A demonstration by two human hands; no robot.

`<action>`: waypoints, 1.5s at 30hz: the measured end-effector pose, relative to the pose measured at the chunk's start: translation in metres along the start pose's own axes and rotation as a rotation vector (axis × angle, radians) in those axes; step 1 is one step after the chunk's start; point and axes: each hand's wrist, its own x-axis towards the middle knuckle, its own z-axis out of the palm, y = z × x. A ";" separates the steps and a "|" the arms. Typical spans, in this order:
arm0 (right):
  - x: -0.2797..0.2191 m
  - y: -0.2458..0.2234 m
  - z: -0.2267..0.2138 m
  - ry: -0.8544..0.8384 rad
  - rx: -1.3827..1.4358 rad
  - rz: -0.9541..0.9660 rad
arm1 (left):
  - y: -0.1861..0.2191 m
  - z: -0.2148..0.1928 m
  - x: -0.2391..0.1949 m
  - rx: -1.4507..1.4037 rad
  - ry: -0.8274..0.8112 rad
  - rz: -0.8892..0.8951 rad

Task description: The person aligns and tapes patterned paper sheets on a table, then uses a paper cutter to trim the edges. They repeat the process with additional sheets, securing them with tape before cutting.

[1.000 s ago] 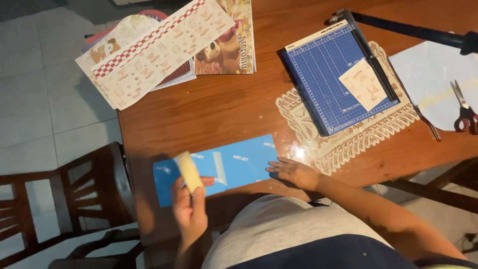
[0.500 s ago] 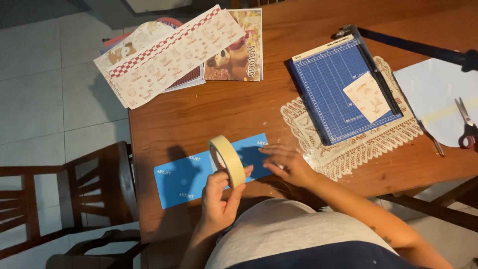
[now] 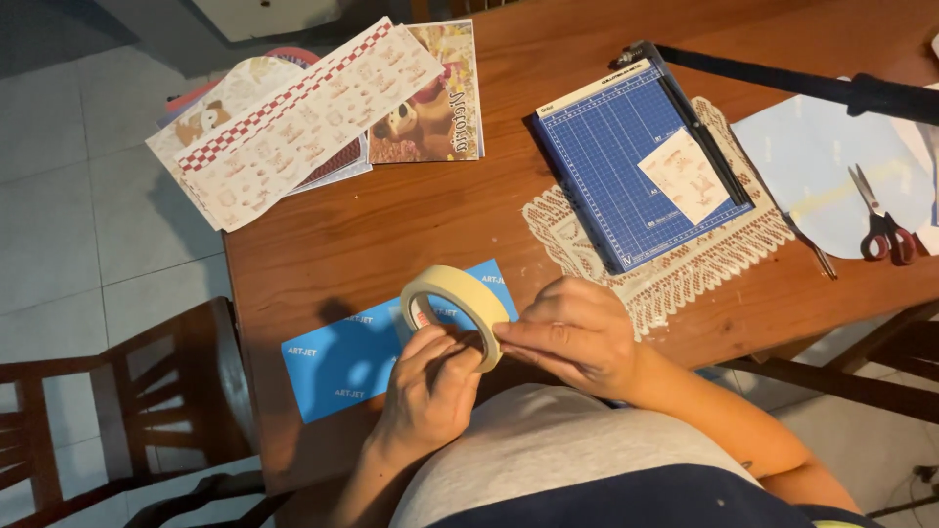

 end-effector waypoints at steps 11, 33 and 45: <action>-0.008 -0.008 -0.014 -0.030 -0.114 -0.082 | 0.010 -0.008 0.010 0.131 -0.062 0.101; -0.013 -0.014 -0.025 -0.070 -0.153 -0.139 | 0.010 -0.005 0.002 0.178 -0.093 0.129; -0.010 -0.014 -0.025 -0.074 -0.156 -0.122 | 0.008 -0.004 0.003 0.205 -0.074 0.146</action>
